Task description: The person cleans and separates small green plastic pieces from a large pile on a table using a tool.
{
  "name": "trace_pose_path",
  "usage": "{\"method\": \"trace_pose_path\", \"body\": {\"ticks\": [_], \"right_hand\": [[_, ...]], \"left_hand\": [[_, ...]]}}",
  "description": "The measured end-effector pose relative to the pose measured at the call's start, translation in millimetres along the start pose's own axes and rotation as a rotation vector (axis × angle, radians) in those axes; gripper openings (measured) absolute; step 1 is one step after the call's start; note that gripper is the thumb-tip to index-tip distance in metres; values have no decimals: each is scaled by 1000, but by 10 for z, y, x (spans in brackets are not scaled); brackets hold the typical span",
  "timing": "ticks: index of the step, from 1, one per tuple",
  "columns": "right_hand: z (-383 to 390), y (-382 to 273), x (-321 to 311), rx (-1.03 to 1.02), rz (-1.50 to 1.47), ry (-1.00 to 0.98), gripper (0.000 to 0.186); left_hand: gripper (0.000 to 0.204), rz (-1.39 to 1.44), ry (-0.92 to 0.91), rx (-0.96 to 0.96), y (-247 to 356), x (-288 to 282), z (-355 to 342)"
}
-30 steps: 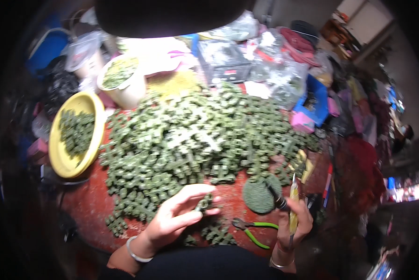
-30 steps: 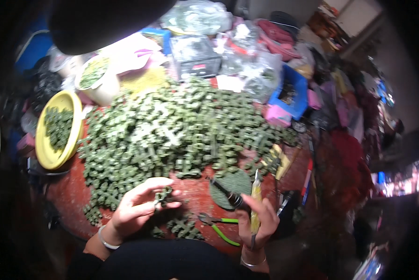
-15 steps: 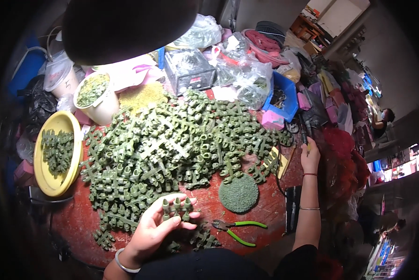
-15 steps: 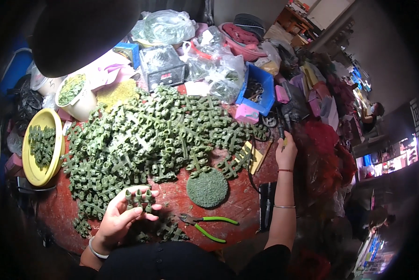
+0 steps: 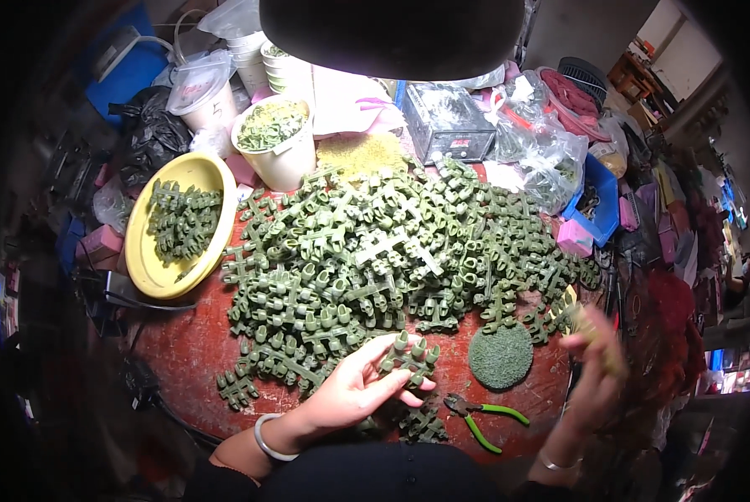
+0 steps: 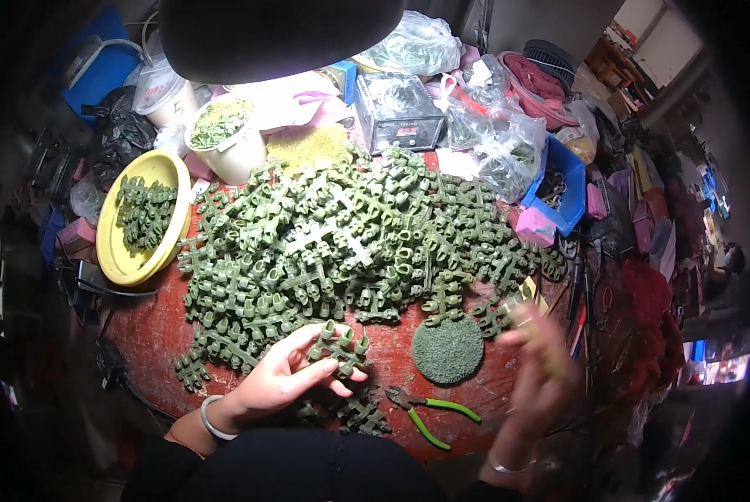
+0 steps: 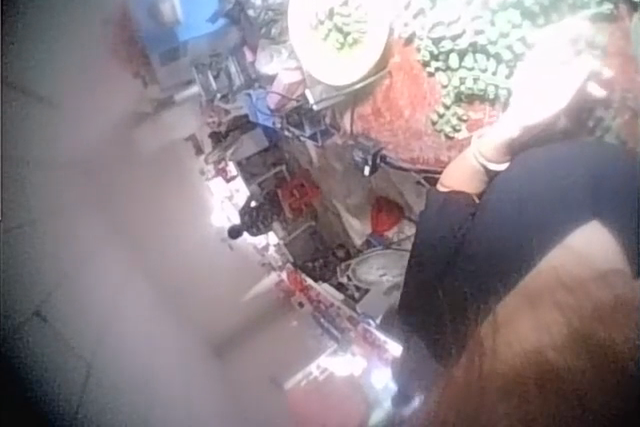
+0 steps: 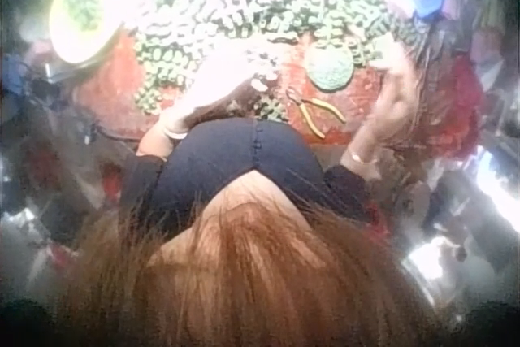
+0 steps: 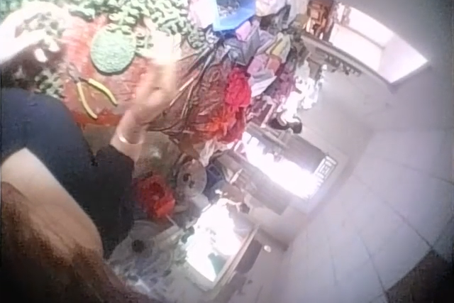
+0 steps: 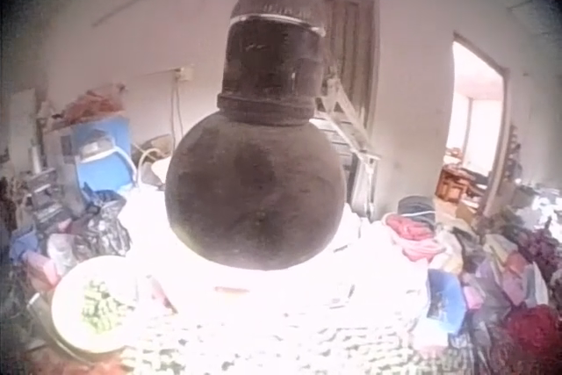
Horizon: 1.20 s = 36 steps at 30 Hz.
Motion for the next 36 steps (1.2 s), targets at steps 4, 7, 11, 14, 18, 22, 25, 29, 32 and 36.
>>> {"method": "trace_pose_path", "body": {"ticks": [4,7,11,14,18,22,25,29,32,36], "right_hand": [[265,-579,765,2,-436,-330,17],[333,-624,994,57,-560,-358,23],[390,-494,1027,66,-610,-460,23],[355,-558,939,21,-295,-296,23],[422,-555,1002,-45,-511,-429,30],[435,-565,991,-120,-350,-376,31],[460,-607,997,-147,-368,-381,32],[429,-574,967,-95,-256,-368,31],[416,-482,894,-31,-169,-296,28],[438,-522,977,43,-501,-456,28]], "left_hand": [[45,-112,72,-36,-30,-65,41],[42,-188,78,-58,5,-33,49],[38,-371,102,14,1,-74,50],[37,-547,129,139,34,-69,59],[39,-740,236,222,127,-78,63],[36,-822,269,321,162,-43,65],[32,-818,301,364,129,-58,75],[31,-867,307,390,129,-68,97],[30,-890,309,387,152,-43,77],[27,-869,318,390,137,-70,84]]}}
Point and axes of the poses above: each hand's wrist, its own z-axis away from the middle knuckle, its own x-axis out of the palm, y = z × x, the point moved 5 cm from there along -z, towards the middle knuckle, and after that the axes turned 3 degrees about -z, right-handed, at the moved point
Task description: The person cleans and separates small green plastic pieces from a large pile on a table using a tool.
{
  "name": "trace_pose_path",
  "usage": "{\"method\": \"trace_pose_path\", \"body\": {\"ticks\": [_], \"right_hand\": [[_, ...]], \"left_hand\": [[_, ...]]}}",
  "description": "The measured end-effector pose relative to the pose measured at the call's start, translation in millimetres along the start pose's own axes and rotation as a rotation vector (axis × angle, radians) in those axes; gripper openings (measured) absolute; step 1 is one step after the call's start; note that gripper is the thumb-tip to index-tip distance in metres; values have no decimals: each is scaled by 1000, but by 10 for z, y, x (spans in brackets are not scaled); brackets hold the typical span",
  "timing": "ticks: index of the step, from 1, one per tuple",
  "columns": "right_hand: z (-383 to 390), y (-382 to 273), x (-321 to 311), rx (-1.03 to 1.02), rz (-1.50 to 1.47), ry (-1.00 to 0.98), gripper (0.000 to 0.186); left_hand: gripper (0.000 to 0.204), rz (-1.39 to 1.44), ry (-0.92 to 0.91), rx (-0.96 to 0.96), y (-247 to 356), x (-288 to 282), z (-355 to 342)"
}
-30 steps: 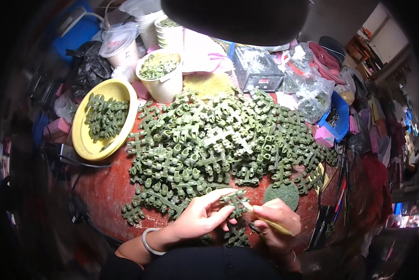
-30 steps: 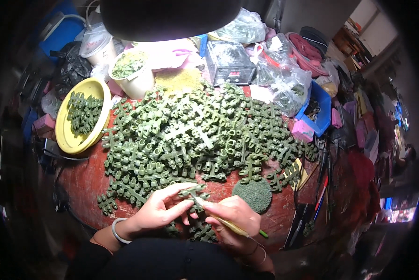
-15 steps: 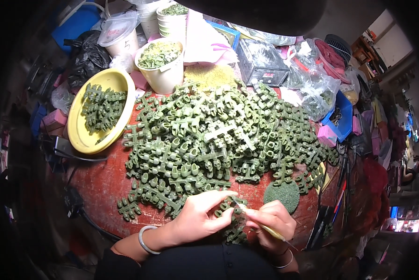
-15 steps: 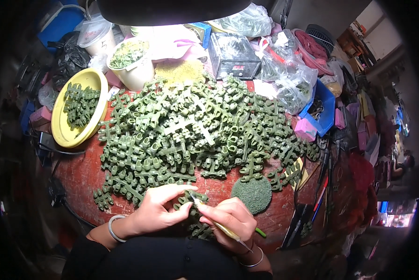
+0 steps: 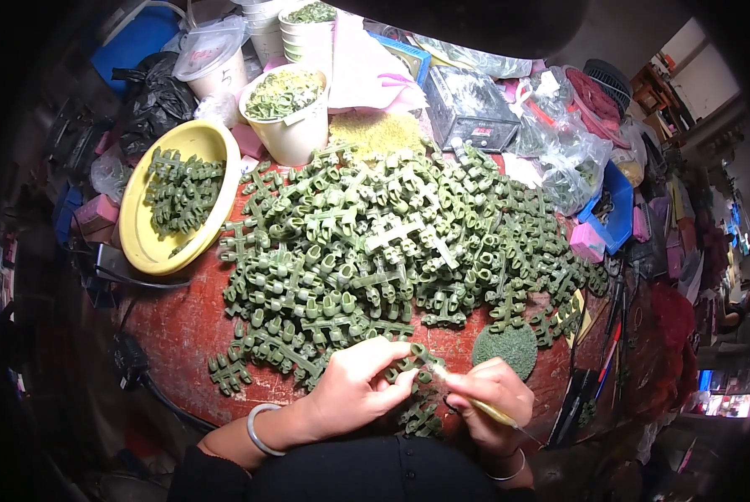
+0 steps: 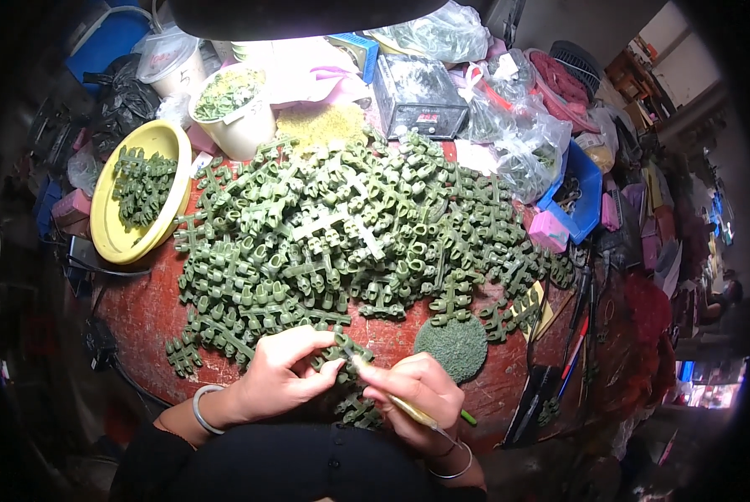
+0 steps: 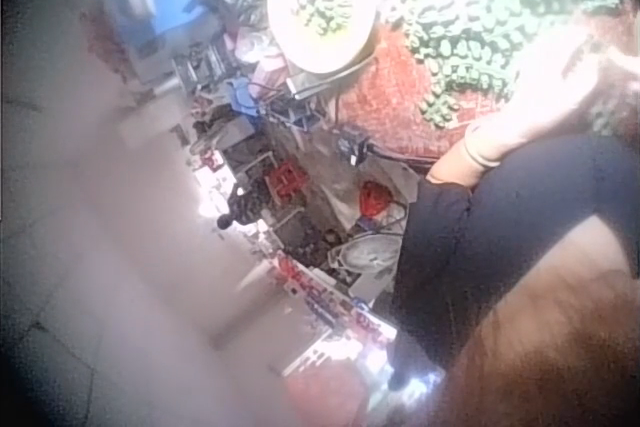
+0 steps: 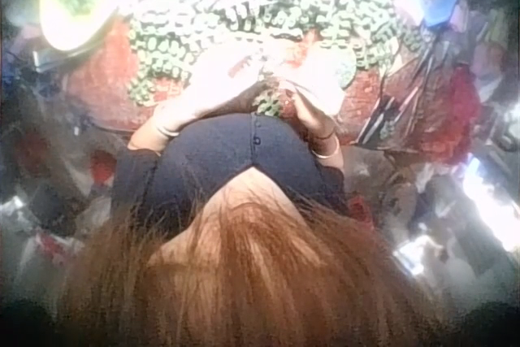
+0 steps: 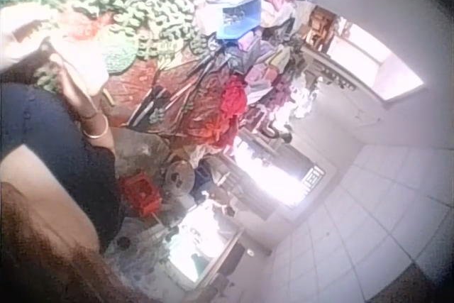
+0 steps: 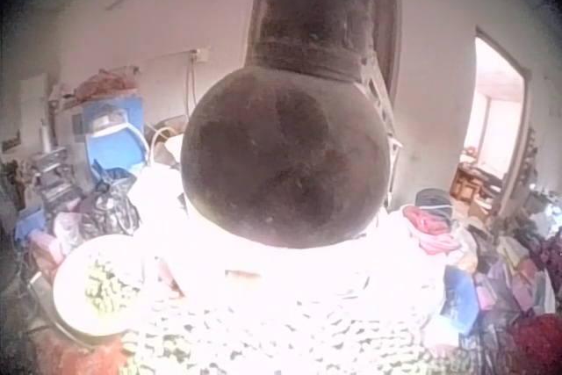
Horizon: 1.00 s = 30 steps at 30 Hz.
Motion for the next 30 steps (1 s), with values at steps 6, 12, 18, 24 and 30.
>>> {"method": "trace_pose_path", "body": {"ticks": [6,12,18,24,30], "right_hand": [[18,-21,30,-128,39,13,29],[-41,27,4,53,-198,-86,22],[96,360,-339,280,76,465,18],[-140,380,-3,31,515,15,33],[-127,444,96,-9,571,-93,40]], "left_hand": [[23,38,24,-24,-3,-8,-8],[23,69,-70,-66,-26,34,-7],[28,844,-233,-316,-41,60,11],[33,980,-262,-236,-185,125,0],[38,1415,-333,-540,-128,159,51]]}}
Point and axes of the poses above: each hand's wrist, its own z-axis away from the middle knuckle, its own x-axis out of the palm, y = z × x, the point moved 5 cm from there along -z, towards the middle knuckle, and after that the axes turned 3 degrees about -z, right-handed, at the moved point
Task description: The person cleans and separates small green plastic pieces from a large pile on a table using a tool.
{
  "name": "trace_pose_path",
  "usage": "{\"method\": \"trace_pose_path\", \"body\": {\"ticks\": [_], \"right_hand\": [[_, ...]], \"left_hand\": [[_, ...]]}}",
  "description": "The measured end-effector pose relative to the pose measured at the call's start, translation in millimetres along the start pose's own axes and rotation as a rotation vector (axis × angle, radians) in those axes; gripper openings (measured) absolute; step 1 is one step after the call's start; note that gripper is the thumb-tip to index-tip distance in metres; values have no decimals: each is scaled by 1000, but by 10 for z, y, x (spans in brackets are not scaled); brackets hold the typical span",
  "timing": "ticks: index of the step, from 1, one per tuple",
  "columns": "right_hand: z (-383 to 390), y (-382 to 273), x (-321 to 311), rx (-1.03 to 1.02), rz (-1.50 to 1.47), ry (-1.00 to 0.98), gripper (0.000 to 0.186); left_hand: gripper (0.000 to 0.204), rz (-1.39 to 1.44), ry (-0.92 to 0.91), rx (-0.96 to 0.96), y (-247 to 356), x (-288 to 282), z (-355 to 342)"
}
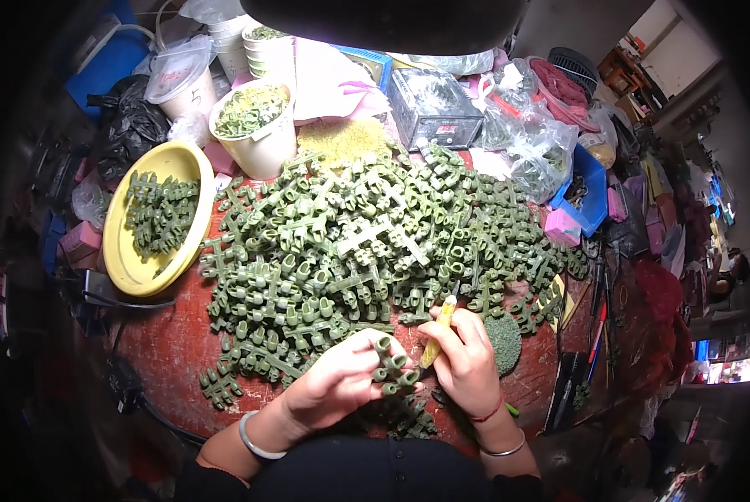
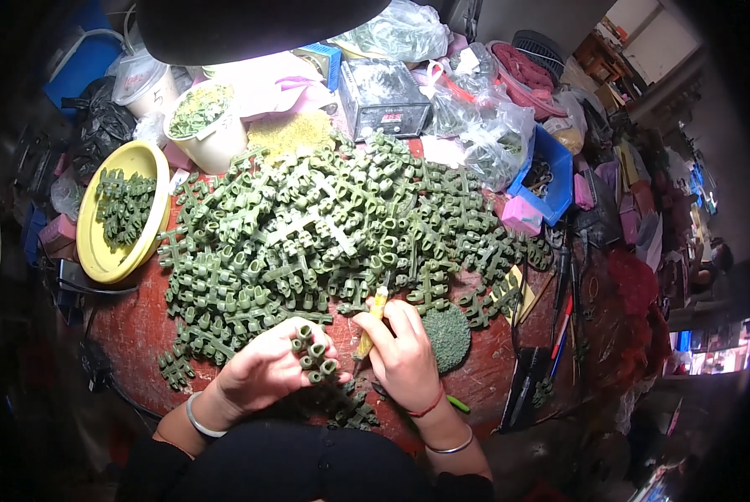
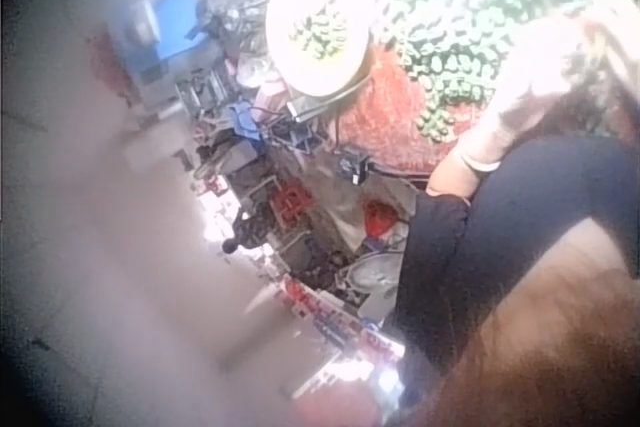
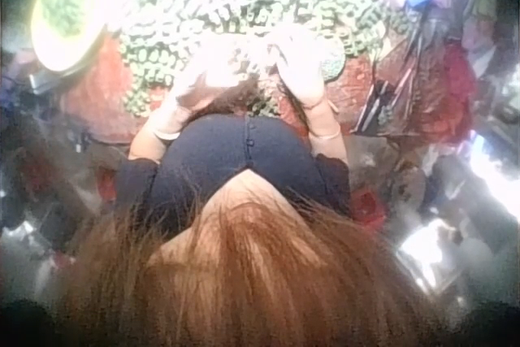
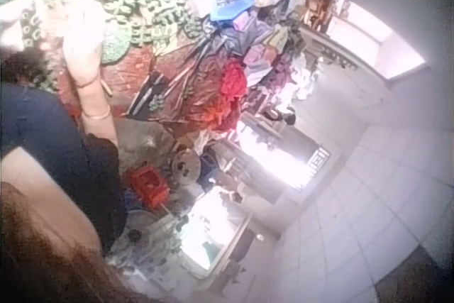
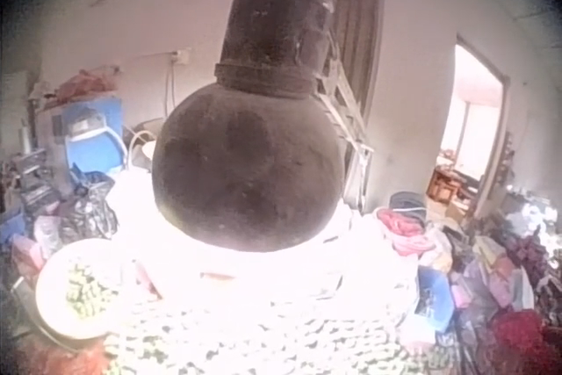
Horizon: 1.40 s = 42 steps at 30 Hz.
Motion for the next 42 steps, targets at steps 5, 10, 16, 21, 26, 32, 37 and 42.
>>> {"method": "trace_pose_path", "body": {"ticks": [5,10,16,21,26,32,37,42], "right_hand": [[26,49,66,39,-16,-6,33],[76,63,-163,145,-422,376,15],[181,145,-130,561,-1045,331,12],[216,76,-79,484,-1287,155,15],[245,28,-22,408,-1118,115,19],[308,-43,-289,272,-992,319,56],[230,-254,-310,31,-616,145,43],[215,-421,-297,-99,-624,105,33]], "left_hand": [[33,-39,26,19,-28,-115,-12],[32,-314,204,30,73,-32,-1],[12,-306,216,64,80,-62,14],[39,-486,131,54,51,20,-26],[39,-755,39,136,66,107,-50],[35,-860,36,180,95,87,-11],[43,-1210,60,523,150,166,-2],[53,-1415,106,626,198,207,36]]}}
Point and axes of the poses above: each hand's wrist, its own z-axis away from the middle knuckle, its own x-axis out of the palm, y = z × x, the point moved 5 cm from there along -z, towards the middle knuckle, and after that the axes turned 3 degrees about -z, right-handed, at the moved point
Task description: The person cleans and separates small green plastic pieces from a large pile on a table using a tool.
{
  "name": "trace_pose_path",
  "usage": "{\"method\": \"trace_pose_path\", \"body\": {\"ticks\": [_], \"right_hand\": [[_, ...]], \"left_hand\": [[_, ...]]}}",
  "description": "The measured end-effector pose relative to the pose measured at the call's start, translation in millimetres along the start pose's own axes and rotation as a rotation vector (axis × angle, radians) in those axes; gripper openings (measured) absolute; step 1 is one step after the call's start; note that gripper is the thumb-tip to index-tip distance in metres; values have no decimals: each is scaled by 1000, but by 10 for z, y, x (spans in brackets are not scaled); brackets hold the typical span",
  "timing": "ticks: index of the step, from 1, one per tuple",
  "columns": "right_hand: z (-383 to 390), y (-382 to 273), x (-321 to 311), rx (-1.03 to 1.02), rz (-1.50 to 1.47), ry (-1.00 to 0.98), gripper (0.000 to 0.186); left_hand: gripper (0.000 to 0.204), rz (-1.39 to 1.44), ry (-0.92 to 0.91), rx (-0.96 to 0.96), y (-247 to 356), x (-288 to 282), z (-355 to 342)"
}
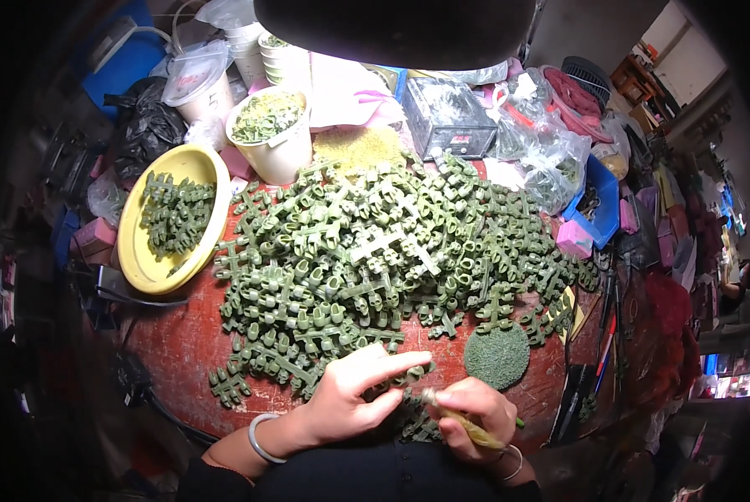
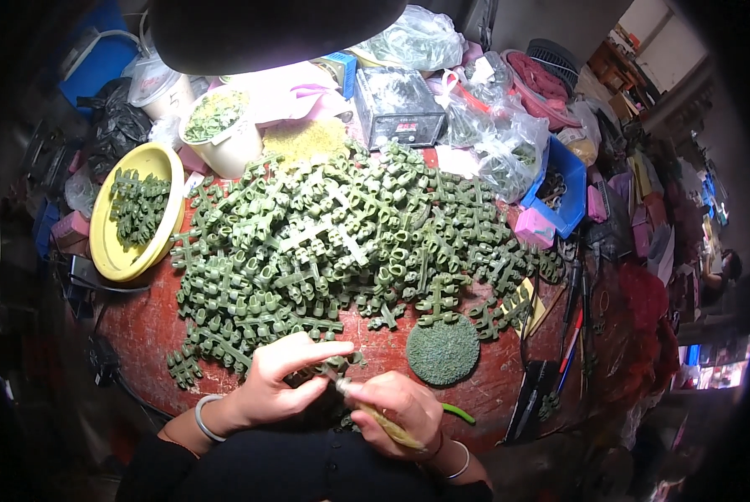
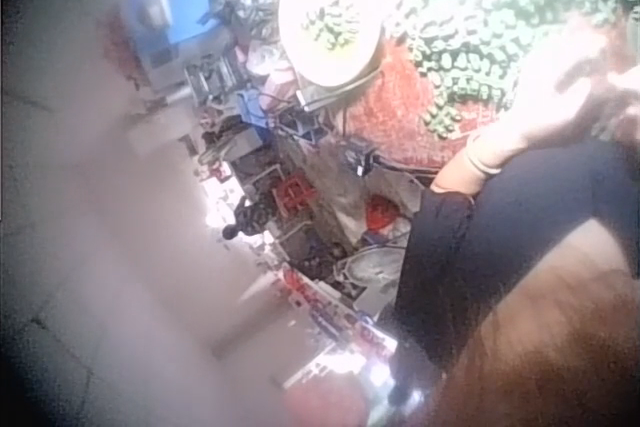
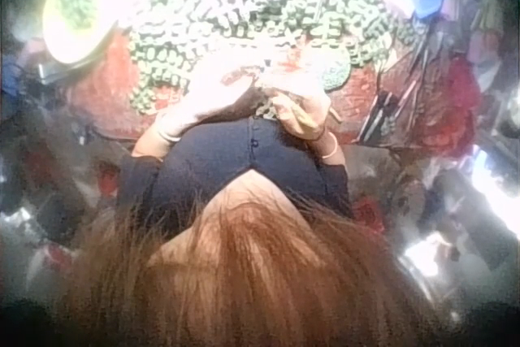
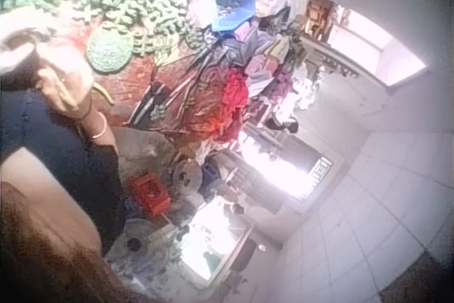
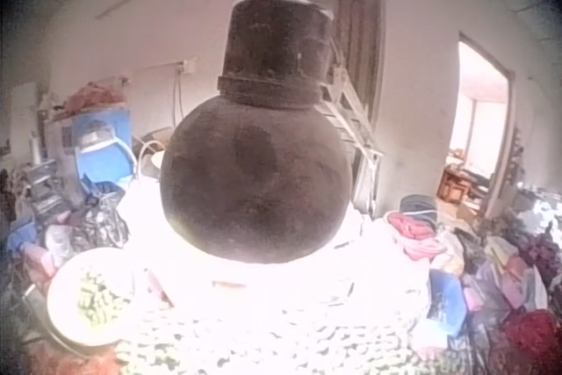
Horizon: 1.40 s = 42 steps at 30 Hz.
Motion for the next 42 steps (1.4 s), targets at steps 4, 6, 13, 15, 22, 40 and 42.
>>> {"method": "trace_pose_path", "body": {"ticks": [4,6,13,15,22,40,42], "right_hand": [[67,30,1,81,-227,50,32],[74,39,8,31,-29,55,32],[8,-5,-16,49,20,50,28],[5,15,-32,64,-175,-16,30],[22,54,-42,164,-247,87,31],[-71,33,-29,133,-284,-48,29],[-5,125,-139,133,-196,141,27]], "left_hand": [[54,-70,24,-12,4,-8,-4],[54,-77,28,-10,5,-3,-1],[54,-103,31,-48,27,-35,-6],[54,-39,40,-9,50,-34,-12],[53,-55,5,-71,40,-19,-17],[38,63,86,-88,27,-26,-32],[34,80,90,-102,14,-27,-22]]}}
Point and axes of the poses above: each hand's wrist, its own z-axis away from the middle knuckle, its own x-axis out of the palm, y = z × x, the point moved 5 cm from there along -z, towards the middle knuckle, and after that the axes turned 3 degrees about -z, right-handed, at the moved point
